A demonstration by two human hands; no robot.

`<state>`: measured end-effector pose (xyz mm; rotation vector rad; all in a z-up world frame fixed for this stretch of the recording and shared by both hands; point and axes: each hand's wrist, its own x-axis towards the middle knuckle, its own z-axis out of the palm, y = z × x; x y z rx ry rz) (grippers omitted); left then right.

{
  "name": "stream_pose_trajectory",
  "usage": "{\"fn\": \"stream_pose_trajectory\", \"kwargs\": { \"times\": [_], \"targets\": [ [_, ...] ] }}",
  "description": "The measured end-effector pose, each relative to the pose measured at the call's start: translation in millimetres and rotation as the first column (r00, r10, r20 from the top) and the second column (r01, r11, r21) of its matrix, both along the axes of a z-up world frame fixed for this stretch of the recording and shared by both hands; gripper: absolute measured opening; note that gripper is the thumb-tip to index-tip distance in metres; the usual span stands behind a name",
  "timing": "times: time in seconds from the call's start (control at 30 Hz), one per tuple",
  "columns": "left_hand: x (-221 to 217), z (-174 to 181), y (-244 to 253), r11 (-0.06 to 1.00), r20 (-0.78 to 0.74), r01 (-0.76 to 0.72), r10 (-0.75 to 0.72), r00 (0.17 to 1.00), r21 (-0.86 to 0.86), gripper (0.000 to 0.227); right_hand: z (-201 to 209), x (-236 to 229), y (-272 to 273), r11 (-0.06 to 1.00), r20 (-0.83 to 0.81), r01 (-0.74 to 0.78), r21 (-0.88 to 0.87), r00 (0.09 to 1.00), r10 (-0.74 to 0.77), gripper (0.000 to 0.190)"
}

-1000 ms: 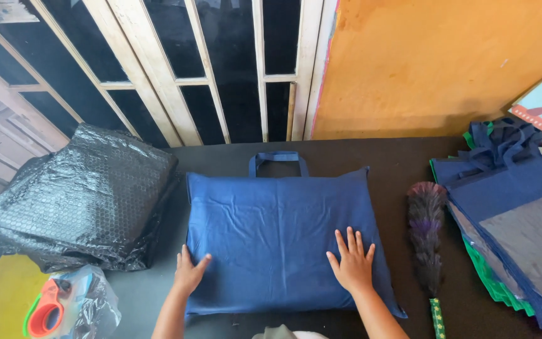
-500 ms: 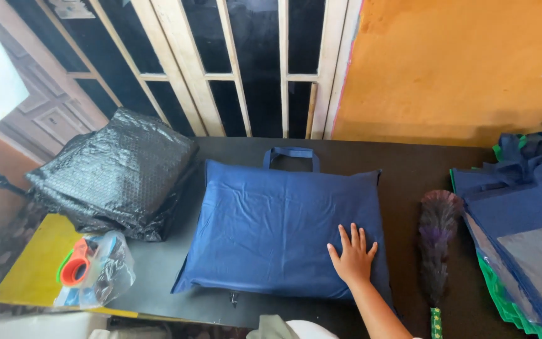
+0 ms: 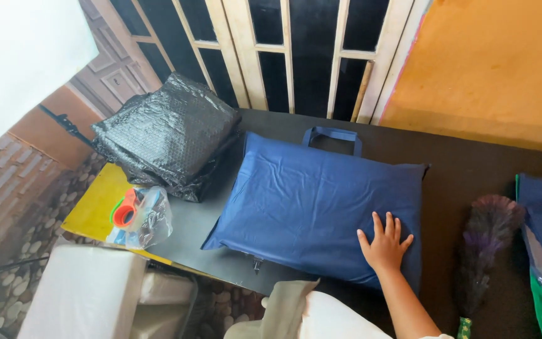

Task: Preparing a blue tote bag for shipping by inserting a card, dusting the surface, and wrapping it in black bubble wrap.

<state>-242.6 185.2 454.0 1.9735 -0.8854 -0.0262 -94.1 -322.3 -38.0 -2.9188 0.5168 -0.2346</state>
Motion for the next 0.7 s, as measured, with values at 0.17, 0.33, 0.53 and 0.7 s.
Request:
{"fn": "stream_pose_trajectory", "kwargs": {
  "times": [0.17,0.33,0.53,0.7],
  "targets": [
    [52,-80,14,0.999,0.134,-0.031,0.035,0.99,-0.028,0.056,17,4,1,0.999,-0.035,0.032,0.016,0.999,-0.031,0.071],
    [145,-213,-12,0.842,0.072,-0.534,0.529,0.846,0.082,0.042,46,17,17,0.966,-0.196,0.177,0.189,0.971,-0.139,0.077],
    [188,-420,-54,0.547,0.026,-0.291,0.44,0.898,0.785,0.109,57,31,114,0.967,0.163,-0.249,0.063,0.958,0.236,0.082],
    [195,-462,-24,0.642,0.103,-0.337,0.373,0.922,0.688,0.107,39,42,166,0.952,-0.088,-0.307,0.019,0.948,0.307,0.08]
  ]
}}
